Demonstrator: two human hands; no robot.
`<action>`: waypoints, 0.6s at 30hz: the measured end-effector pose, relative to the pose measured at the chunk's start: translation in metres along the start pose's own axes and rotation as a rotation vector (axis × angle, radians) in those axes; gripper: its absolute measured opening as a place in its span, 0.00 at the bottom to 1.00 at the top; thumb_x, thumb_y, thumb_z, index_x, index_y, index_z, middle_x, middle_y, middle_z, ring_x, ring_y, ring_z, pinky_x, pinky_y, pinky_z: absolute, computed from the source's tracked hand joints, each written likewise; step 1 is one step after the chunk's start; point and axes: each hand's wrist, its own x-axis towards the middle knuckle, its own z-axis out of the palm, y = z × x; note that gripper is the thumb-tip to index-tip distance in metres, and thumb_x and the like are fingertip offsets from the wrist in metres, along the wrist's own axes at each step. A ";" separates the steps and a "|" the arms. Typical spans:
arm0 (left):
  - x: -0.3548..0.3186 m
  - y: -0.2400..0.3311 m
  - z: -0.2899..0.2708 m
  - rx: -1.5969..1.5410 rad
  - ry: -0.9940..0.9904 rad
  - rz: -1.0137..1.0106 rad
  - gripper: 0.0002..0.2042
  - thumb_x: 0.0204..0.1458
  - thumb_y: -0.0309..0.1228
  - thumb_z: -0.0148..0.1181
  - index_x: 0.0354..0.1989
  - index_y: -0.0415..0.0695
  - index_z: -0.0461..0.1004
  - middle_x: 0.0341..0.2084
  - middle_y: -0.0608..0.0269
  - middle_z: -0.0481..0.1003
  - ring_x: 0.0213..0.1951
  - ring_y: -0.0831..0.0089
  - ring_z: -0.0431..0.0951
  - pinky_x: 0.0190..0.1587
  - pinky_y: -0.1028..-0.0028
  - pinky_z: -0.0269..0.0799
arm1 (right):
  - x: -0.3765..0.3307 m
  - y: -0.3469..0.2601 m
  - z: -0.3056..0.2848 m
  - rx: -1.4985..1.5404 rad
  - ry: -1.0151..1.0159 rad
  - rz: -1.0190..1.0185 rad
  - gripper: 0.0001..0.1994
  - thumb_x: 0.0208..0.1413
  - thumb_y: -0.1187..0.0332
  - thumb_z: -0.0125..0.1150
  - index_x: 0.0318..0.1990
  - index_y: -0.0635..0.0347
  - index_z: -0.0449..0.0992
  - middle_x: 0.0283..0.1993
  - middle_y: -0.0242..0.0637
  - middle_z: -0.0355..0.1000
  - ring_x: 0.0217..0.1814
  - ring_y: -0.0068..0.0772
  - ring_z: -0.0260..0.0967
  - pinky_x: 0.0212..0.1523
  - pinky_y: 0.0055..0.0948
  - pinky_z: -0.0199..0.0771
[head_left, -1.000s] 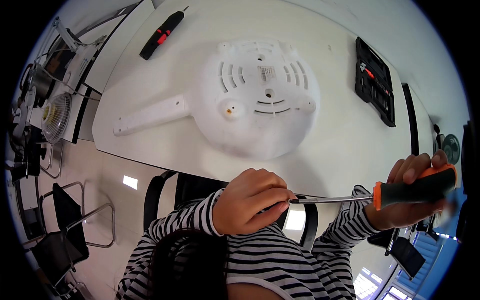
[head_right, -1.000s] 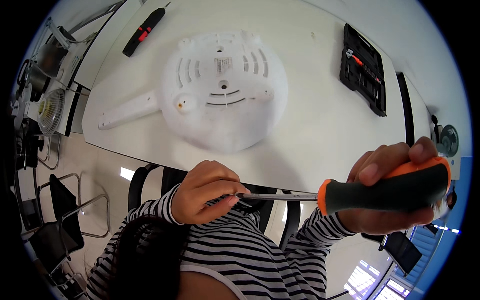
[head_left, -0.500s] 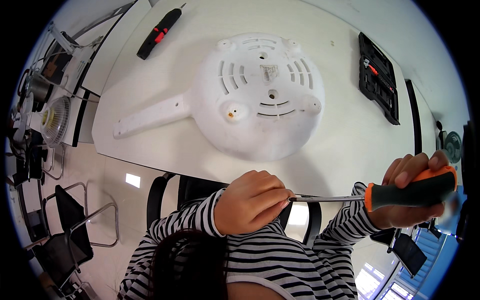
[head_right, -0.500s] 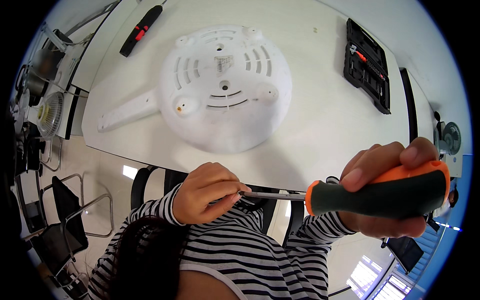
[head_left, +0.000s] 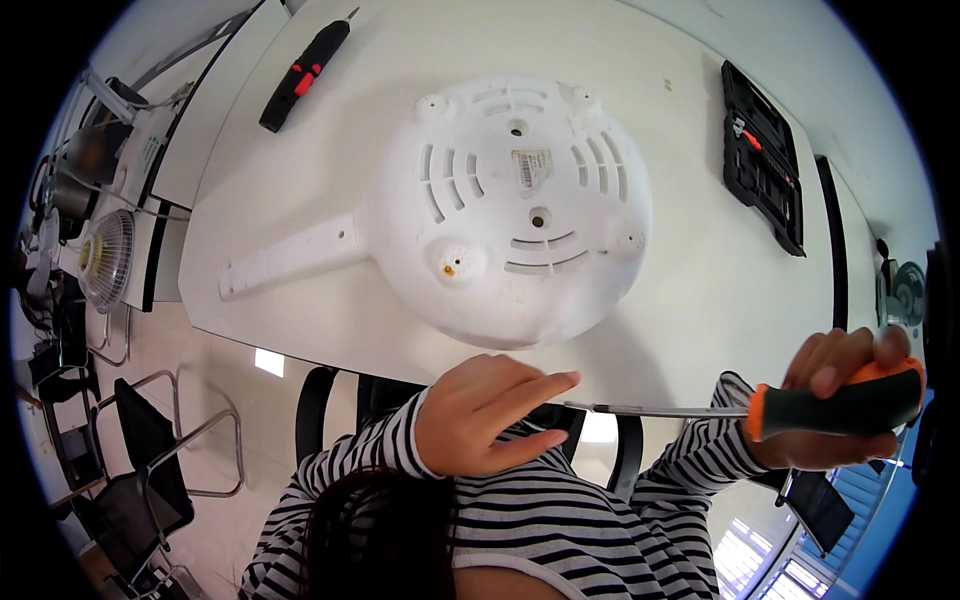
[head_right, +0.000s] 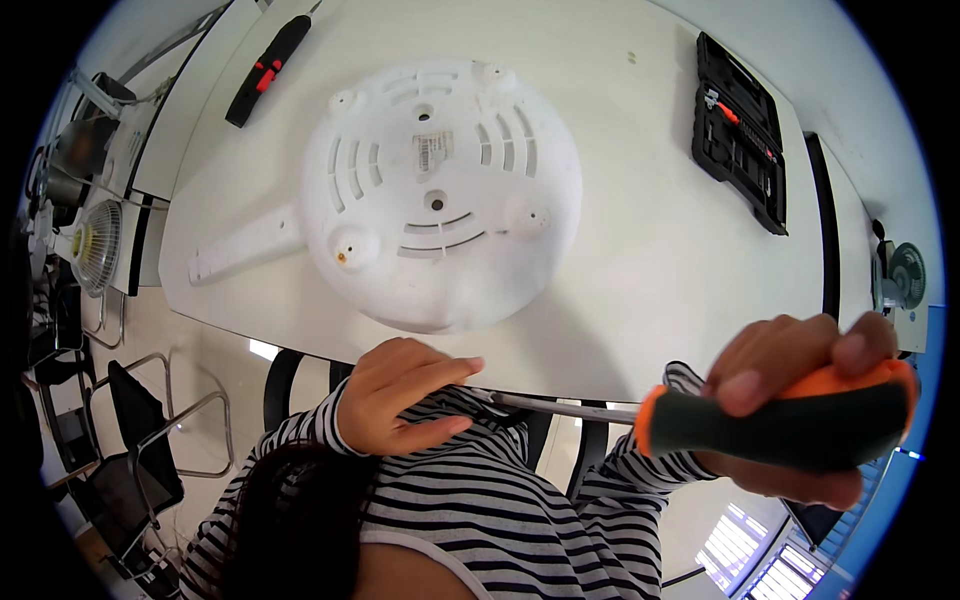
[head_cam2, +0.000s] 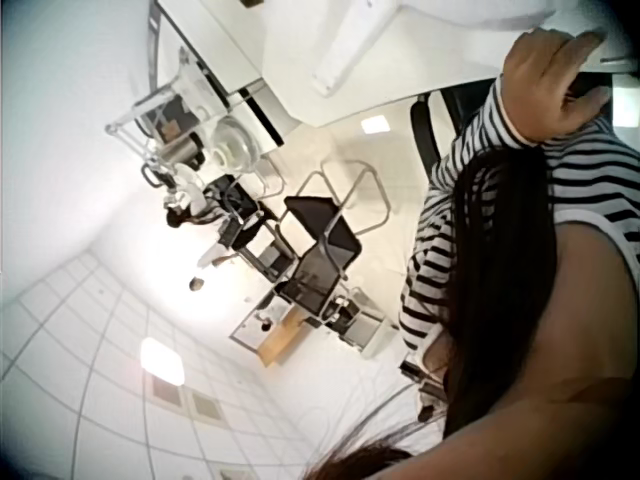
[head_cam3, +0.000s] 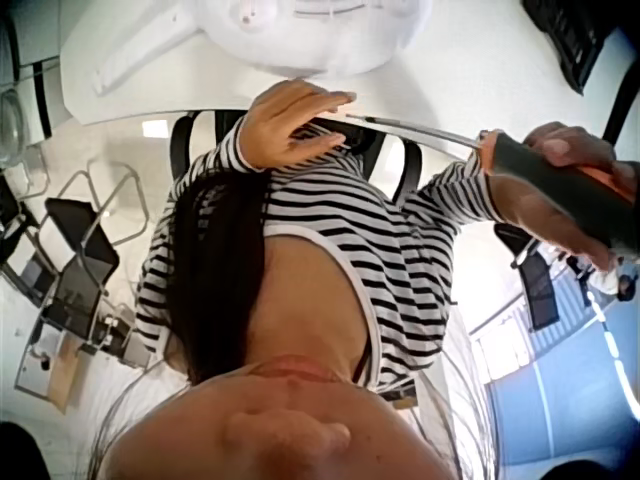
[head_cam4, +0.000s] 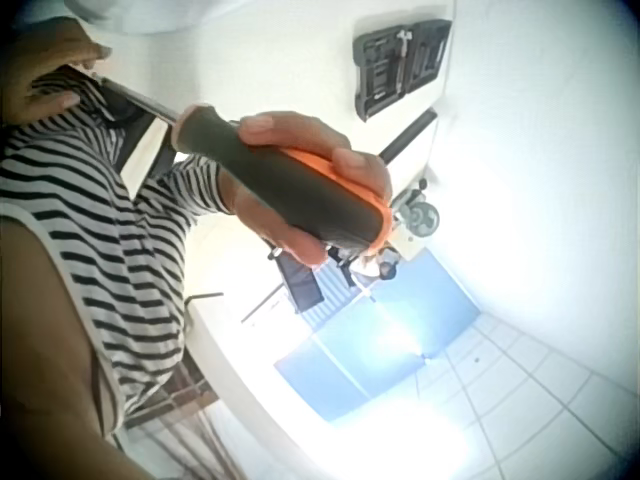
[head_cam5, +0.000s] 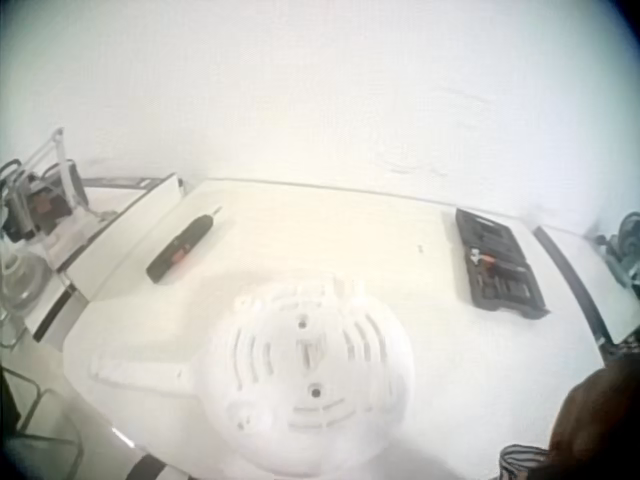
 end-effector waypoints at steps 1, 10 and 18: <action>-0.003 -0.004 -0.003 0.005 0.026 0.022 0.18 0.41 0.28 0.63 0.43 0.37 0.73 0.26 0.59 0.74 0.25 0.69 0.72 0.27 0.75 0.67 | 0.005 -0.004 -0.004 -0.017 0.008 0.006 0.30 0.47 0.46 0.59 0.47 0.59 0.57 0.31 0.45 0.73 0.19 0.24 0.67 0.19 0.17 0.68; -0.044 -0.059 -0.034 0.602 -0.026 0.091 0.06 0.37 0.26 0.63 0.21 0.41 0.71 0.18 0.63 0.69 0.20 0.70 0.71 0.22 0.75 0.65 | 0.082 0.001 0.004 -0.002 0.246 -0.232 0.25 0.60 0.48 0.35 0.44 0.64 0.62 0.26 0.47 0.71 0.27 0.33 0.74 0.25 0.21 0.80; -0.041 -0.063 -0.033 0.577 0.086 0.048 0.07 0.35 0.26 0.63 0.20 0.40 0.70 0.21 0.60 0.71 0.22 0.68 0.72 0.21 0.74 0.64 | 0.120 0.033 0.022 -0.492 -0.021 -0.406 0.30 0.62 0.48 0.15 0.46 0.68 0.59 0.20 0.48 0.71 0.22 0.34 0.73 0.18 0.18 0.76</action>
